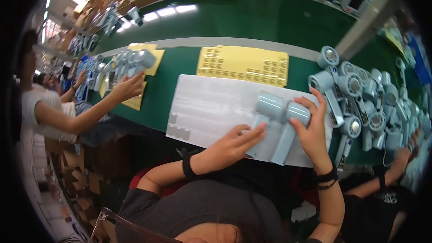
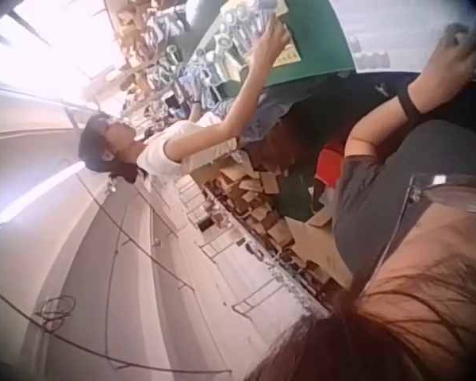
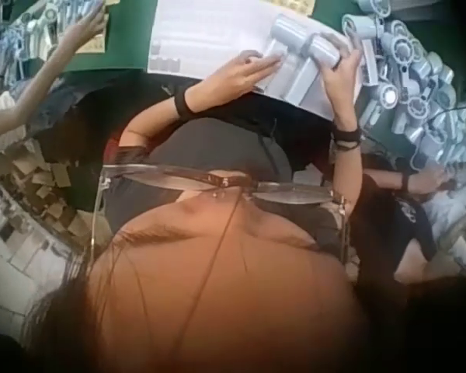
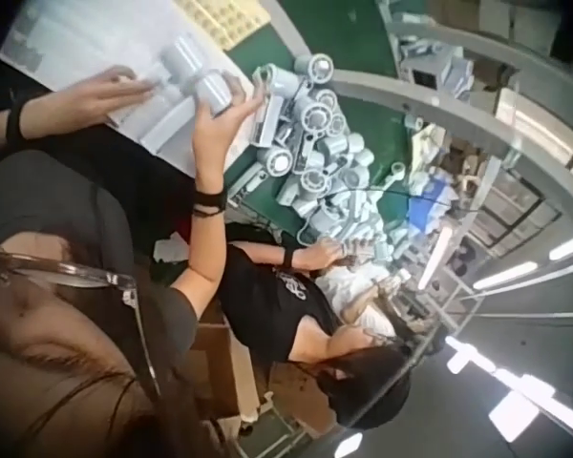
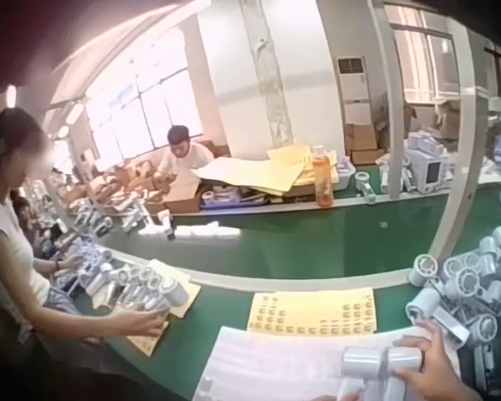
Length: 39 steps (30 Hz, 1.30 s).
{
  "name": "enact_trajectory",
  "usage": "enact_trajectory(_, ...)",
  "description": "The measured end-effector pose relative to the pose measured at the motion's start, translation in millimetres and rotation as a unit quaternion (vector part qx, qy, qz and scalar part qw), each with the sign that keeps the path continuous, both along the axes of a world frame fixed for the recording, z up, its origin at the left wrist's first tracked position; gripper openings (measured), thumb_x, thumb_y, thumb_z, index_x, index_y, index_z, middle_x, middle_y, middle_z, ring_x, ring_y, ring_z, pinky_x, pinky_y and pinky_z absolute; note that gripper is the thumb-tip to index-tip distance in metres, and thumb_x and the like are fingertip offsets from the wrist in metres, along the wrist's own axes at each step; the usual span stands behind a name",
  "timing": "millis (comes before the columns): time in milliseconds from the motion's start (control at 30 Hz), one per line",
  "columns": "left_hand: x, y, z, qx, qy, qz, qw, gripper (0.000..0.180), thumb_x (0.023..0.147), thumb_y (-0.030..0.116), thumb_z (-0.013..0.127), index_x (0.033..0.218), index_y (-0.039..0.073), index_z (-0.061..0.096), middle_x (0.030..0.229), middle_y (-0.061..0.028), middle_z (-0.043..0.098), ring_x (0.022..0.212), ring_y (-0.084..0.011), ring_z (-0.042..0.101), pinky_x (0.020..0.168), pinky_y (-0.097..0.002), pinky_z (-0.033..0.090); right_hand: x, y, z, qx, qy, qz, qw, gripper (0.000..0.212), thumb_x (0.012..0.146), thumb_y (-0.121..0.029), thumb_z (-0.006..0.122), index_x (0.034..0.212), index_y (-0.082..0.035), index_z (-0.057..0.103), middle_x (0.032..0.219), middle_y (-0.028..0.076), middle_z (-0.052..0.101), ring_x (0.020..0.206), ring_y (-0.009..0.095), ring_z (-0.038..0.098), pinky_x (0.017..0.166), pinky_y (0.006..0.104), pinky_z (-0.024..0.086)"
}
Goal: The person applies stickers to handheld fans by picking up a fan, peeling a sticker from a sheet, and pressing it onto the fan's base. They repeat this process for multiple fans, occasionally setting them aside or moving them to reach more.
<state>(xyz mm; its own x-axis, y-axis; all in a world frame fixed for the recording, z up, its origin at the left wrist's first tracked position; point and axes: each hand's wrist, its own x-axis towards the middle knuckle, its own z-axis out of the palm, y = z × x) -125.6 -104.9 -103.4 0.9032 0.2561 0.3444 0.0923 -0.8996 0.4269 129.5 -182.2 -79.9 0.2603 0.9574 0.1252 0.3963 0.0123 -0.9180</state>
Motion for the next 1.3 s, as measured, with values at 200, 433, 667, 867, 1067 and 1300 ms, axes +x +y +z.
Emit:
enact_trajectory(200, 9.2, -3.8, 5.8, -0.053, -0.029, 0.036, 0.998, 0.079, 0.068, 0.009, 0.077, 0.14, -0.003, 0.047, 0.155, -0.0158, 0.035, 0.113, -0.0324, 0.053, 0.097, -0.0382, 0.047, 2.7, 8.4, -6.1, 0.001, 0.058, -0.019, 0.998, 0.086, 0.079, 0.0, 0.07, 0.15, -0.005, 0.022, 0.132, 0.01, 0.055, 0.126, 0.023, 0.049, 0.111, 0.0364, 0.033)
enact_trajectory(433, -94.5, 77.1, 9.5, -0.005, -0.183, 0.364, 0.913, 0.058, 0.081, 0.008, 0.074, 0.135, 0.003, 0.054, 0.13, -0.0174, 0.06, 0.114, -0.0364, 0.058, 0.101, -0.0424, 0.043, 11.1, 14.2, -8.8, 0.037, -0.063, -0.017, 0.997, 0.086, 0.085, -0.012, 0.07, 0.153, -0.006, 0.018, 0.138, 0.012, 0.051, 0.13, 0.026, 0.046, 0.115, 0.0388, 0.028)
enact_trajectory(667, -235.0, 205.5, -5.7, 0.151, 0.001, 0.609, 0.779, 0.079, 0.075, 0.035, 0.082, 0.134, -0.003, 0.046, 0.125, -0.0224, 0.057, 0.11, -0.0401, 0.057, 0.098, -0.045, 0.044, 1.8, -9.1, 8.3, 0.092, 0.076, -0.103, 0.987, 0.079, 0.09, -0.009, 0.065, 0.153, -0.007, 0.019, 0.137, 0.014, 0.051, 0.128, 0.025, 0.048, 0.114, 0.0378, 0.03)
enact_trajectory(867, -259.4, 250.3, 3.6, 0.007, 0.133, 0.6, 0.788, 0.093, 0.065, 0.042, 0.087, 0.134, -0.005, 0.045, 0.121, -0.0253, 0.058, 0.111, -0.0402, 0.058, 0.092, -0.0459, 0.048, -5.9, -11.3, 24.0, 0.048, 0.106, -0.123, 0.986, 0.07, 0.091, -0.002, 0.06, 0.152, -0.004, 0.023, 0.124, 0.014, 0.059, 0.115, 0.021, 0.056, 0.106, 0.0338, 0.038)
enact_trajectory(1067, -179.0, 170.9, 46.2, -0.023, 0.029, 0.585, 0.81, 0.076, 0.063, 0.031, 0.086, 0.12, -0.001, 0.049, 0.099, -0.0199, 0.064, 0.096, -0.0399, 0.063, 0.078, -0.0456, 0.052, -32.8, 11.9, 83.5, 0.041, 0.016, -0.001, 0.999, 0.068, 0.09, -0.002, 0.061, 0.149, -0.006, 0.029, 0.114, 0.012, 0.061, 0.106, 0.018, 0.059, 0.1, 0.0311, 0.043)
enact_trajectory(1300, -71.8, 54.6, 52.4, 0.067, -0.034, 0.46, 0.885, 0.08, 0.062, 0.019, 0.088, 0.128, 0.001, 0.045, 0.109, -0.0192, 0.06, 0.096, -0.0374, 0.061, 0.081, -0.0448, 0.05, -104.0, 116.0, 85.1, -0.136, -0.022, 0.111, 0.984, 0.091, 0.082, -0.029, 0.078, 0.149, -0.001, 0.023, 0.091, 0.015, 0.065, 0.072, 0.014, 0.065, 0.052, 0.0255, 0.049)
